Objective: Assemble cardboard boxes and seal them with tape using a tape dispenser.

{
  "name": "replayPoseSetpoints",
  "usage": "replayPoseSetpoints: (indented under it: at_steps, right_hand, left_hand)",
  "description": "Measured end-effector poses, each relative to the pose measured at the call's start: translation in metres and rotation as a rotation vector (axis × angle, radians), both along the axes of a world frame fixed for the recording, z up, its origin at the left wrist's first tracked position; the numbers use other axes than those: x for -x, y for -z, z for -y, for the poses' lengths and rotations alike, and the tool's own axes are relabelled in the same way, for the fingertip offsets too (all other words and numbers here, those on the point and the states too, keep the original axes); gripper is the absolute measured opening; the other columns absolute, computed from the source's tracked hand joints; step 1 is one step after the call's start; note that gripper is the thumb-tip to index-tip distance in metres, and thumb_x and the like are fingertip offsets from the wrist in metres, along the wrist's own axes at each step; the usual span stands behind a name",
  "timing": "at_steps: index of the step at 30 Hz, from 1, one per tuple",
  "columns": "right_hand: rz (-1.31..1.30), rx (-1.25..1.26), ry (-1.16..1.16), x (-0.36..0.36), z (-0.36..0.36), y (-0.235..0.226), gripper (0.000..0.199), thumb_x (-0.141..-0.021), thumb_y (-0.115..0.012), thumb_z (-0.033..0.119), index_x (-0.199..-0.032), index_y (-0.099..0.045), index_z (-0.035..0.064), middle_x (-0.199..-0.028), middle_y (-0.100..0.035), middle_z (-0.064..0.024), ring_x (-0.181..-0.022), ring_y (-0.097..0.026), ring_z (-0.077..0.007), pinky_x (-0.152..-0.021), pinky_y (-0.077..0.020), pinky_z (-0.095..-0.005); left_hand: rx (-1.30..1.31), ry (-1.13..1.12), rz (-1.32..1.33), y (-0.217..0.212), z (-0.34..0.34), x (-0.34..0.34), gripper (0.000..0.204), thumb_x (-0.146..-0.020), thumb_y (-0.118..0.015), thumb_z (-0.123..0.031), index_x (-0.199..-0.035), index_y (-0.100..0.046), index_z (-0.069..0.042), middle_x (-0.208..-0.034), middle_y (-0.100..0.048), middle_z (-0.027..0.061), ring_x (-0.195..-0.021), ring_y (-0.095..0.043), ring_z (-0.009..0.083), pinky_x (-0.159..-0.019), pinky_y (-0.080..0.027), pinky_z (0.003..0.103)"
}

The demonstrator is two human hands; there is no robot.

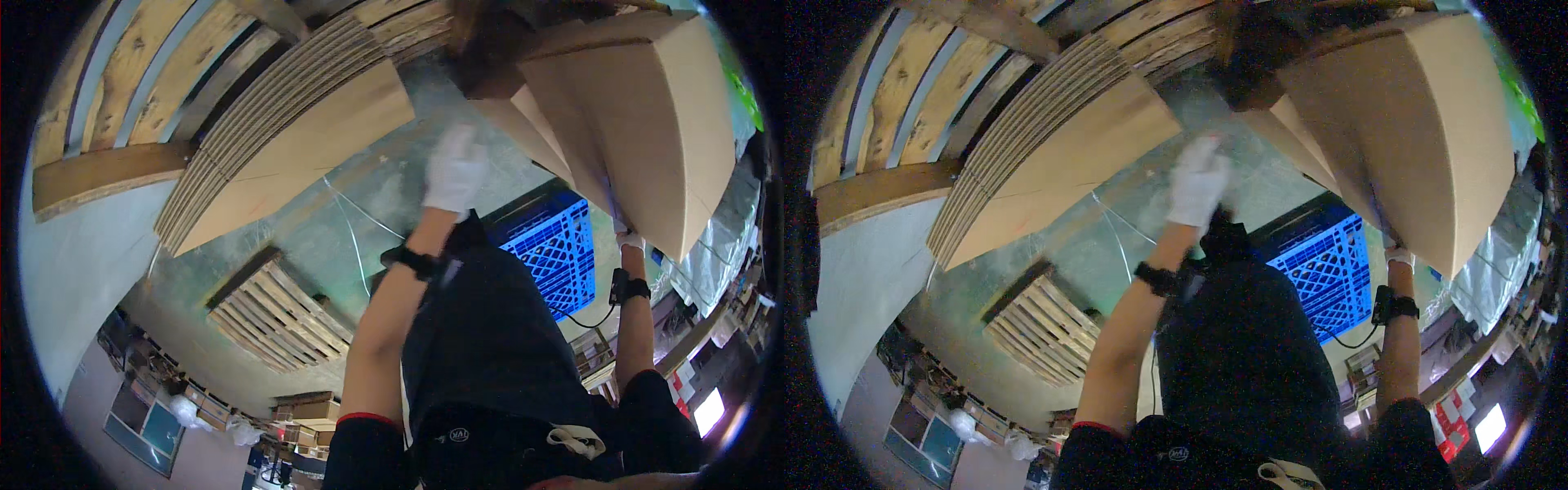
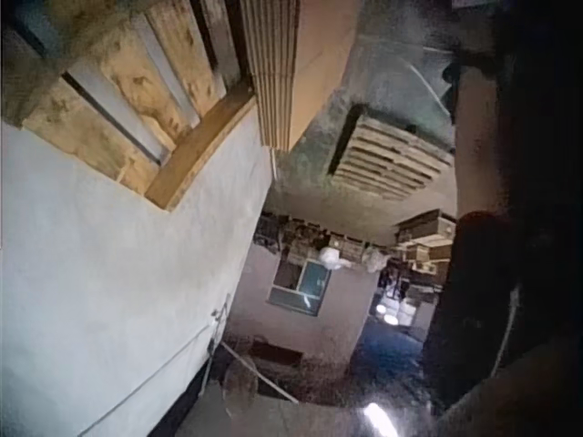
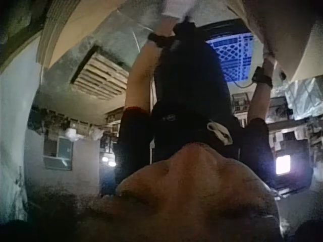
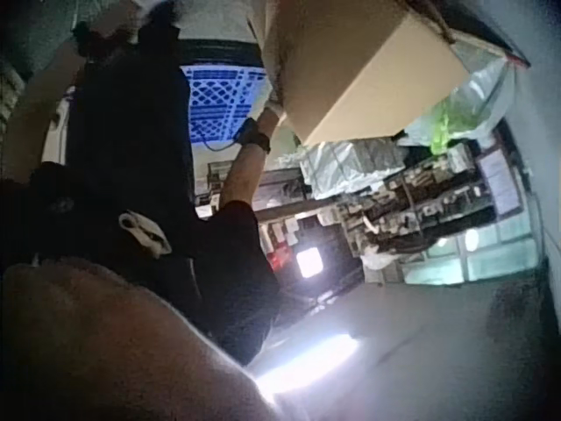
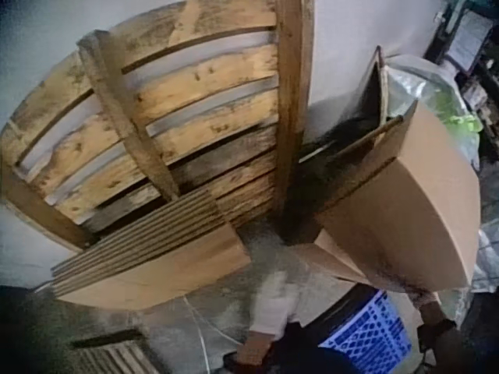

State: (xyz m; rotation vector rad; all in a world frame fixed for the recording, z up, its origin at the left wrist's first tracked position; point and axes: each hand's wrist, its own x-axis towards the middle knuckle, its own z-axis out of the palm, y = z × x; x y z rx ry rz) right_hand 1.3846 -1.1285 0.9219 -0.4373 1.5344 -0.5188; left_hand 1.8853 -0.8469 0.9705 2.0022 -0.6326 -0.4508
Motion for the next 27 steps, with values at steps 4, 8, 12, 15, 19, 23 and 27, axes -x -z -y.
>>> replayPoseSetpoints:
  at_steps: [4, 8, 12, 15, 19, 23, 27]
  right_hand:
    - [-0.008, -0.017, 0.015, -0.051, -0.044, 0.025, 0.024, -0.093, -0.051, 0.026, -0.104, -0.059, 0.0067, -0.094, -0.063, -0.0067, -0.079, -0.061, -0.0201, -0.069, -0.0509, -0.033]
    - [-0.285, -0.154, -0.604, -0.12, -0.155, 0.015, 0.024, -0.089, -0.056, 0.028, -0.081, -0.064, 0.0069, -0.076, -0.062, -0.0007, -0.063, -0.055, -0.0124, -0.066, -0.0467, -0.0267]
    - [-0.493, 0.068, -1.363, -0.242, -0.199, -0.023, 0.037, -0.074, -0.069, 0.039, -0.064, -0.062, 0.0041, -0.067, -0.062, -0.0038, -0.061, -0.056, -0.0124, -0.054, -0.0433, -0.0331]
    - [-0.44, 0.309, -1.843, -0.337, -0.218, -0.06, 0.045, -0.067, -0.075, 0.039, -0.087, -0.063, 0.0004, -0.069, -0.064, -0.0141, -0.064, -0.064, -0.0242, -0.059, -0.0482, -0.0385]
    - [-0.171, 1.004, -1.965, -0.458, -0.25, -0.131, 0.064, -0.069, -0.075, 0.029, -0.121, -0.047, 0.0066, -0.092, -0.063, -0.0192, -0.084, -0.063, -0.038, -0.07, -0.0511, -0.0422]
    - [0.195, 1.567, -1.809, -0.555, -0.26, -0.133, 0.047, -0.071, -0.073, 0.027, -0.111, -0.056, 0.0097, -0.083, -0.063, -0.0153, -0.072, -0.062, -0.0365, -0.065, -0.0514, -0.0419]
    - [-0.157, 2.048, -1.858, -0.629, -0.31, -0.138, 0.054, -0.069, -0.072, 0.048, -0.093, -0.058, 0.0018, -0.07, -0.06, -0.0132, -0.07, -0.063, -0.0287, -0.059, -0.0497, -0.038]
  left_hand:
    - [-0.869, -0.196, 0.636, 0.016, -0.128, -0.088, 0.039, -0.079, -0.056, -0.018, -0.116, -0.056, -0.006, -0.116, -0.058, 0.0195, -0.105, -0.057, 0.0333, -0.086, -0.047, 0.041]
    - [-0.745, -0.454, 0.657, 0.0, -0.197, -0.147, 0.061, -0.08, -0.054, -0.022, -0.137, -0.038, -0.006, -0.139, -0.037, 0.0248, -0.126, -0.039, 0.0404, -0.104, -0.033, 0.046]
    - [-1.104, -0.282, 0.568, -0.004, -0.218, -0.156, 0.07, -0.081, -0.053, -0.026, -0.144, -0.026, -0.01, -0.145, -0.027, 0.0238, -0.132, -0.028, 0.0412, -0.111, -0.017, 0.048]
    - [-0.987, -0.284, 0.722, -0.002, -0.224, -0.151, 0.059, -0.079, -0.055, -0.027, -0.133, -0.042, -0.008, -0.137, -0.037, 0.0236, -0.126, -0.036, 0.0429, -0.107, -0.026, 0.049]
    - [-0.61, -0.414, 0.673, 0.003, -0.239, -0.153, 0.024, -0.079, -0.056, -0.026, -0.091, -0.057, -0.005, -0.098, -0.059, 0.0159, -0.093, -0.057, 0.033, -0.077, -0.048, 0.045]
    - [-0.858, -0.324, 0.627, -0.011, -0.236, -0.135, 0.025, -0.082, -0.054, -0.026, -0.091, -0.059, -0.004, -0.098, -0.061, 0.0165, -0.071, -0.063, 0.0278, -0.06, -0.051, 0.039]
    - [-0.791, -0.535, 0.197, -0.01, -0.239, -0.092, 0.033, -0.078, -0.059, -0.027, -0.101, -0.058, -0.003, -0.114, -0.057, 0.0199, -0.099, -0.061, 0.028, -0.076, -0.052, 0.04]
